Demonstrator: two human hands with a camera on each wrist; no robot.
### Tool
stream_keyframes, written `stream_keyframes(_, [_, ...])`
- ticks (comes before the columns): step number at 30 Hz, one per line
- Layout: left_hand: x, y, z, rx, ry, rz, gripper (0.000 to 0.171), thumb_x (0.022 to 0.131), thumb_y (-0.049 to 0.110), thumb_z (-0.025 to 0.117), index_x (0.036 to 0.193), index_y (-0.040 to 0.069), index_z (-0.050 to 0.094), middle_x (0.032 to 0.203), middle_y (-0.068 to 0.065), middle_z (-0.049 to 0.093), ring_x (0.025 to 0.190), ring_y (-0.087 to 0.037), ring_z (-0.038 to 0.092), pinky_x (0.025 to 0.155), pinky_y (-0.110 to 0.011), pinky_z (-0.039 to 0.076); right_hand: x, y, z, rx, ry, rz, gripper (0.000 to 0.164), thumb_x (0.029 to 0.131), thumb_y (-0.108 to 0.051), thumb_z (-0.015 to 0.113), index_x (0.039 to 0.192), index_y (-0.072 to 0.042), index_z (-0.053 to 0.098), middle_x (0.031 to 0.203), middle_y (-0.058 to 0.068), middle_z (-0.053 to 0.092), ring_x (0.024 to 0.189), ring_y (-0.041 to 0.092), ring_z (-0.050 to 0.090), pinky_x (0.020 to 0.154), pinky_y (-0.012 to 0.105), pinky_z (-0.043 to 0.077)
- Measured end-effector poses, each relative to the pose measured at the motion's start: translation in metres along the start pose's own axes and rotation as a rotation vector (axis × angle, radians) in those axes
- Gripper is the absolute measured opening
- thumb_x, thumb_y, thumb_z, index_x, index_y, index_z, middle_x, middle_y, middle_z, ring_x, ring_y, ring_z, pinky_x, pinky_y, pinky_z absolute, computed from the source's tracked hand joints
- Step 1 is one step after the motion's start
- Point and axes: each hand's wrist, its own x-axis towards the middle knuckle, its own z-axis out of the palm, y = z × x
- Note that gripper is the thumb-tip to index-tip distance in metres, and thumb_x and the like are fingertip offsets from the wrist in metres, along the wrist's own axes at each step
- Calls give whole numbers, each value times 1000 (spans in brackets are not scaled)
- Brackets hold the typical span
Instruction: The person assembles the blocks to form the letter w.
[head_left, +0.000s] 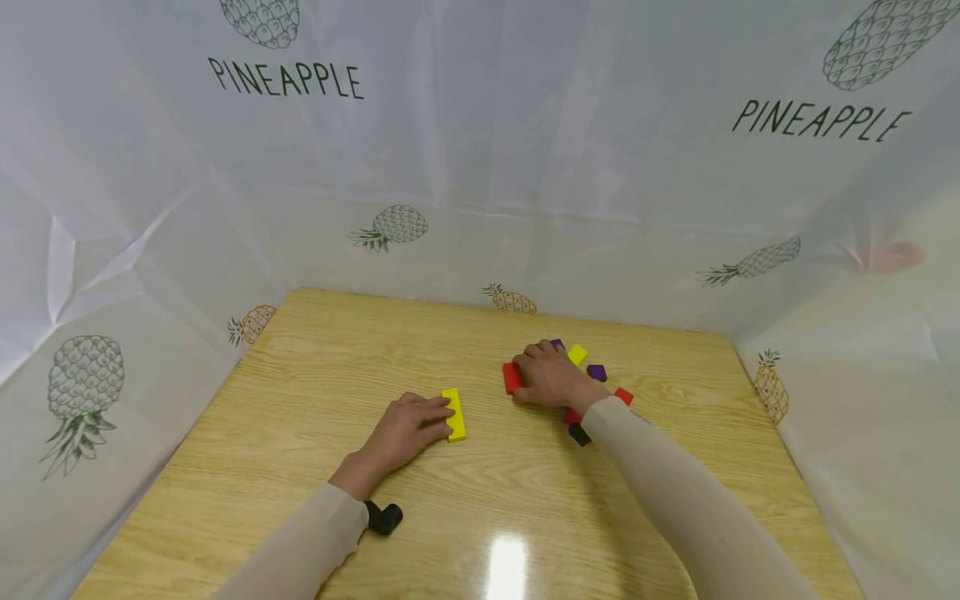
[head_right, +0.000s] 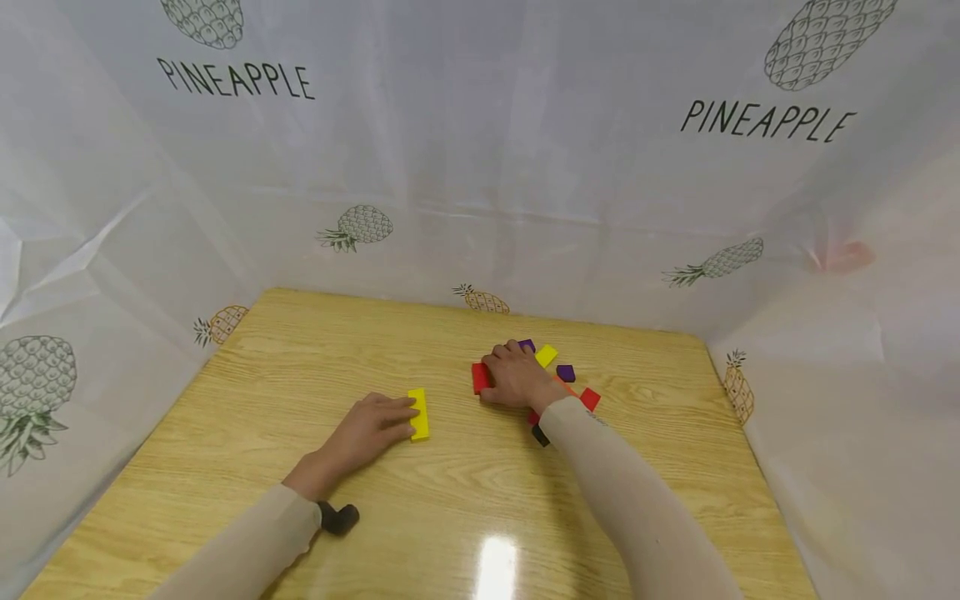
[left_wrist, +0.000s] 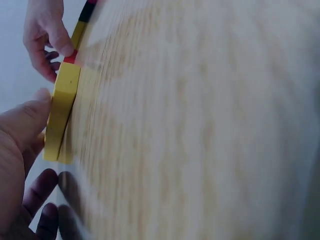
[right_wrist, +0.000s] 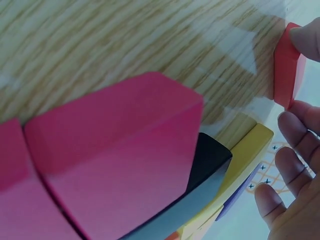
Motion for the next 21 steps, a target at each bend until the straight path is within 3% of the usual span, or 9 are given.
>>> stream_keyframes(6, [-1,-3,5,-74,21,-59,36,98,35,76,132,22,77,148,4,65,132,-25,56,113,-55,44,0,-1,1,17,-1,4,65,96,-50,70,146,-8,60,140,12,59,133,38,48,116,63,37])
stream_keyframes(14, [0,-9,8,-91,0,-72,39,99,38,75,135,23,75,151,8,62,142,-27,50,121,-62,32,0,-3,-1,18,3,18,65,94,-49,72,141,-6,61,138,12,60,130,37,49,117,62,35])
stream_keyframes(21, [3,-7,8,-86,11,-60,38,99,37,74,133,21,76,149,3,64,145,-31,49,122,-65,29,10,-12,-9,-6,32,-22,61,96,-48,70,140,-6,63,131,10,62,113,31,49,101,53,44])
